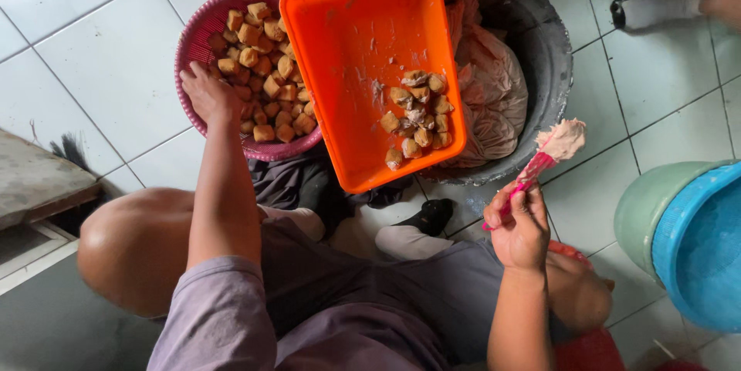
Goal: The person scoops a white paste from a metal basin using a pink spatula and spreads it onto small brown food items in an orange tray. The person repeatedly picks up items, applies the paste, and places them back in the tray.
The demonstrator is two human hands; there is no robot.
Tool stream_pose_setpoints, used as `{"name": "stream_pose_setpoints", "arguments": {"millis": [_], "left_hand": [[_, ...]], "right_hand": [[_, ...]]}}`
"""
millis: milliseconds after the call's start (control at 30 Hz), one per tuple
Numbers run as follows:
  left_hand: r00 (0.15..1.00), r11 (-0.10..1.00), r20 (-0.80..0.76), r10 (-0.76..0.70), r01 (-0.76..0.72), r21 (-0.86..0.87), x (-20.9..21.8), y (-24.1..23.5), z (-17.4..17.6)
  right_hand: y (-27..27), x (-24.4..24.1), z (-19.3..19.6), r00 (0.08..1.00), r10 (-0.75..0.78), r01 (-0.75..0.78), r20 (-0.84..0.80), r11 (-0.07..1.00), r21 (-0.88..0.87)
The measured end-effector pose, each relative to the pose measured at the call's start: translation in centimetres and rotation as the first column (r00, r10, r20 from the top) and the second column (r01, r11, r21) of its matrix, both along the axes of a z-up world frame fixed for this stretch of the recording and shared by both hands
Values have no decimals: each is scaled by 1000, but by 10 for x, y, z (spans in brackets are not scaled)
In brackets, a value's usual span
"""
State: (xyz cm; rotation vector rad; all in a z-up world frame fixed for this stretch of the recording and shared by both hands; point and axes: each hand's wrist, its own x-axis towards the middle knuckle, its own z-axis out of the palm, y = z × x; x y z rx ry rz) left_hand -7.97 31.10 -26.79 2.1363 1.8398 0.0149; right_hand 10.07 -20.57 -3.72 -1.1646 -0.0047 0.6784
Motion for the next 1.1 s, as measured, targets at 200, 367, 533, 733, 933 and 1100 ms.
{"name": "stream_pose_setpoints", "arguments": {"millis": [200, 367, 533, 733, 933, 1100], "left_hand": [[846, 987, 533, -13, -74, 140, 15, -11, 24], [399, 952, 865, -303, 91, 292, 103, -79, 118], [207, 621, 863, 461, 620, -480, 122, -273, 203], [167, 545, 960, 226, 795, -267, 96, -331, 228], [311, 248, 844, 437, 860, -446, 94, -318, 239], [417, 188, 866, 277, 860, -474, 102, -319, 230]], "right_hand": [[12, 4, 9, 999, 24, -18, -45, 990, 137], [35, -8, 5, 995, 61, -54, 78, 995, -88], [78, -20, 14, 953, 36, 36, 301, 972, -232], [58, -21, 15, 968, -47, 117, 246, 953, -278], [29, -21, 3, 969, 7, 24, 247, 993, -119], [28, -23, 12, 919, 65, 24, 389, 975, -219]]}}
